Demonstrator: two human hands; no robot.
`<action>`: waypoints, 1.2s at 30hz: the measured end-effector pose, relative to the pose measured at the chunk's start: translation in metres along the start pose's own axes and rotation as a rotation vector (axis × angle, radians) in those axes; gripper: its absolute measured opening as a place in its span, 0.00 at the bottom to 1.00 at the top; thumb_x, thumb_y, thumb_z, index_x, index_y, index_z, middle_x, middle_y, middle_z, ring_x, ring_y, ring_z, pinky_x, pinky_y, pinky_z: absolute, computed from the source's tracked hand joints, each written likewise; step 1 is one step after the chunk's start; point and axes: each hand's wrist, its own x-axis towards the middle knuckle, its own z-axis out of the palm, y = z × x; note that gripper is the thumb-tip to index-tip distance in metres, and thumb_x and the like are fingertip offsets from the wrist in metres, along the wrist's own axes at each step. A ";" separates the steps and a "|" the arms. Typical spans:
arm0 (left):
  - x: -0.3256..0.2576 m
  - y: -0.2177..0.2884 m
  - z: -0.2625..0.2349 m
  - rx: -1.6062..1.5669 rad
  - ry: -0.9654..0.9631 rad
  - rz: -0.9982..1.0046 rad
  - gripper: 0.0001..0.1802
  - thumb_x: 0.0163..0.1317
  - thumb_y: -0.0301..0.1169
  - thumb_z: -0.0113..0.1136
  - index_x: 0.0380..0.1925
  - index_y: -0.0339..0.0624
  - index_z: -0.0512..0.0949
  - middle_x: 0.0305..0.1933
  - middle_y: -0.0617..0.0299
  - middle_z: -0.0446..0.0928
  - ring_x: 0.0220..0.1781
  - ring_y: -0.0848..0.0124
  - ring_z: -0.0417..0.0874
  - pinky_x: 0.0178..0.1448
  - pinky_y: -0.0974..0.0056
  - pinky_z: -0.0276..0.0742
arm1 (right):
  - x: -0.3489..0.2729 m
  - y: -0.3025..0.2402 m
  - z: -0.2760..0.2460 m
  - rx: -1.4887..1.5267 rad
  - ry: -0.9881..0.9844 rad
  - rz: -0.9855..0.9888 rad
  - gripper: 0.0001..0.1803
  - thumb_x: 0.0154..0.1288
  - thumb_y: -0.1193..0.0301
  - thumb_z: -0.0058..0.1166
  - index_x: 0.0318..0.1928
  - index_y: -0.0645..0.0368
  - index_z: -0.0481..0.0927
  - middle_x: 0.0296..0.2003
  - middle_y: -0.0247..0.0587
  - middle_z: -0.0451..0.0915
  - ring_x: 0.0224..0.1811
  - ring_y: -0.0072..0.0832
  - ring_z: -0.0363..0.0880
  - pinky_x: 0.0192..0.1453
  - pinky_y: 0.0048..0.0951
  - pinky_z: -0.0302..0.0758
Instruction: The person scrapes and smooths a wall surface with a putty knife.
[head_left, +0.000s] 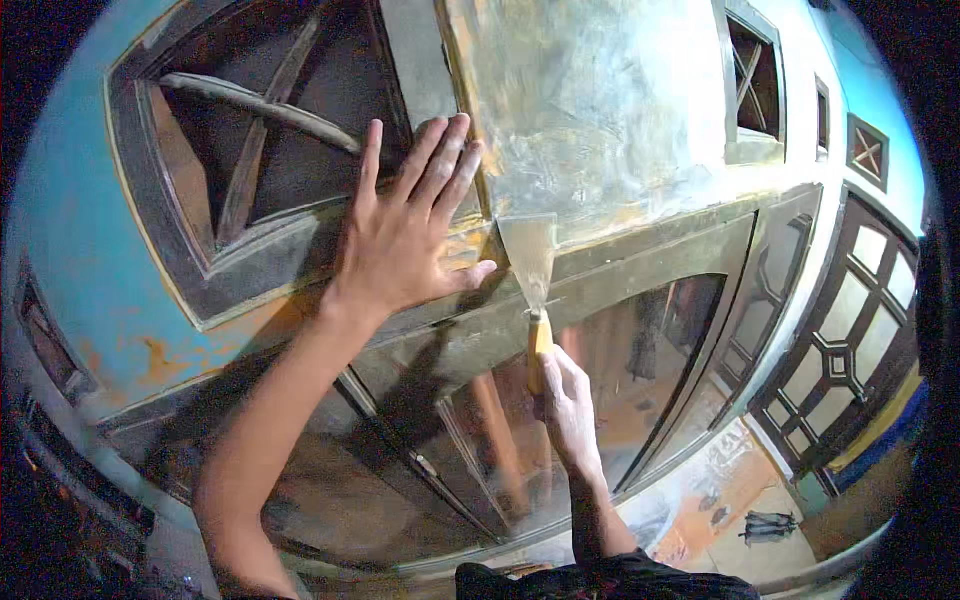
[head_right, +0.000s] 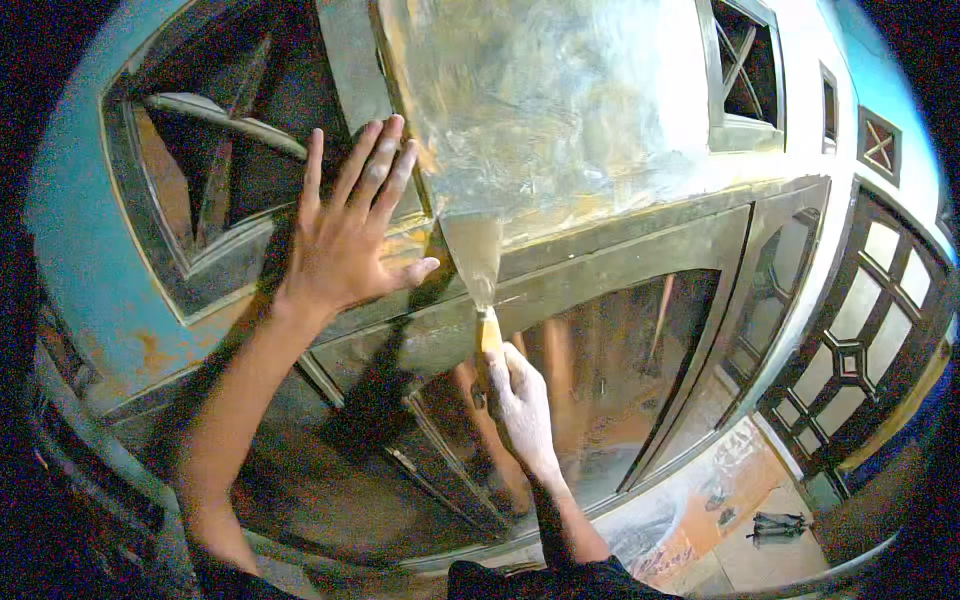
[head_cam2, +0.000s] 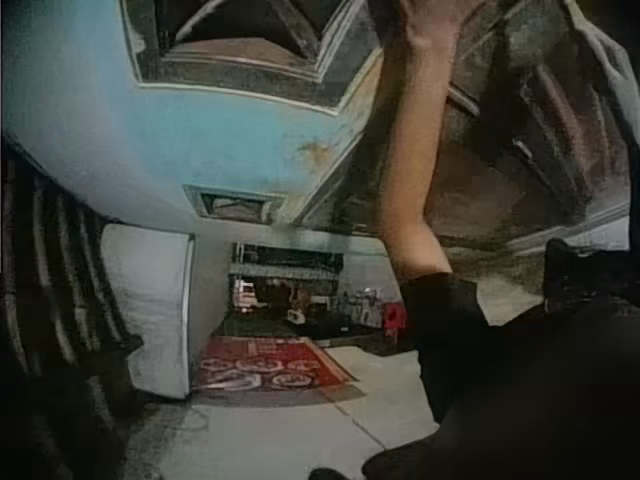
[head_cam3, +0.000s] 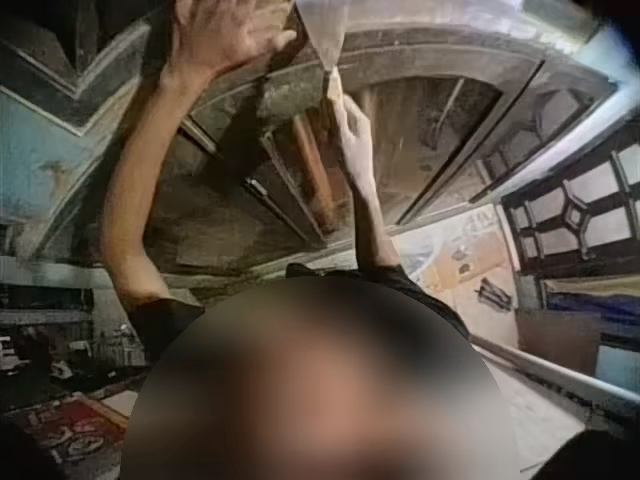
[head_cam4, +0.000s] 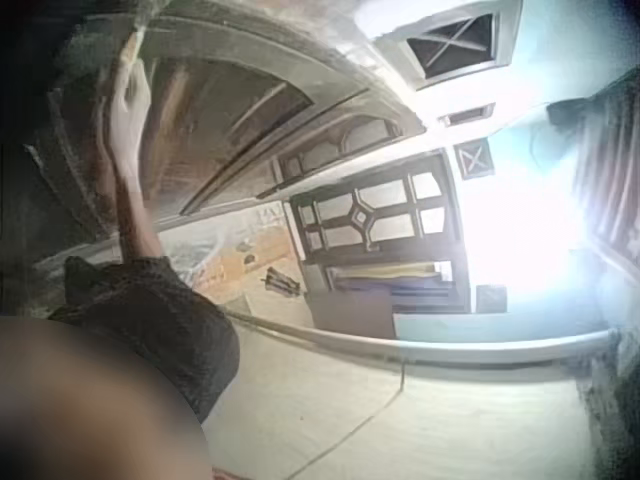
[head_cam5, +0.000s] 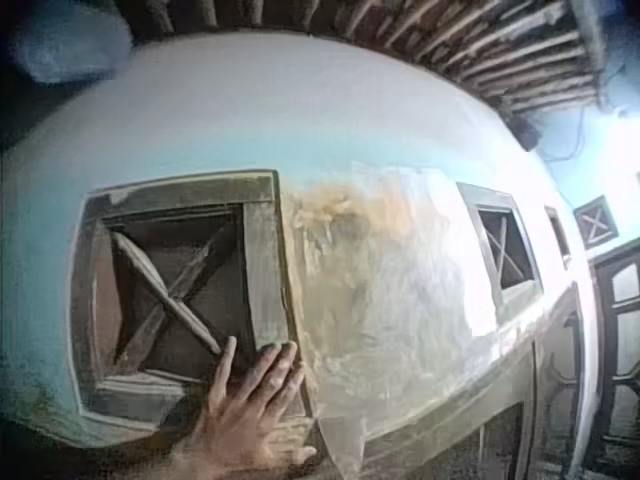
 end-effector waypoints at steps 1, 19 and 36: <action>0.001 0.000 0.000 0.004 -0.002 -0.002 0.55 0.47 0.68 0.54 0.69 0.43 0.59 0.76 0.57 0.52 0.78 0.66 0.48 0.77 0.34 0.33 | 0.003 0.004 0.000 -0.024 0.004 -0.078 0.16 0.76 0.64 0.44 0.37 0.66 0.72 0.25 0.36 0.69 0.27 0.19 0.64 0.33 0.23 0.65; 0.002 0.003 0.004 -0.066 0.047 -0.001 0.48 0.49 0.66 0.55 0.68 0.54 0.64 0.76 0.57 0.53 0.78 0.65 0.48 0.76 0.31 0.30 | 0.039 0.004 0.010 -0.034 0.043 -0.335 0.16 0.76 0.65 0.43 0.36 0.68 0.71 0.24 0.40 0.67 0.28 0.24 0.63 0.34 0.28 0.66; -0.004 -0.002 0.004 -0.054 0.053 -0.015 0.52 0.42 0.65 0.61 0.67 0.50 0.65 0.75 0.57 0.54 0.78 0.63 0.50 0.77 0.33 0.32 | 0.023 0.027 0.016 -0.119 0.118 -0.402 0.20 0.76 0.56 0.41 0.36 0.60 0.74 0.25 0.25 0.67 0.27 0.13 0.63 0.29 0.20 0.61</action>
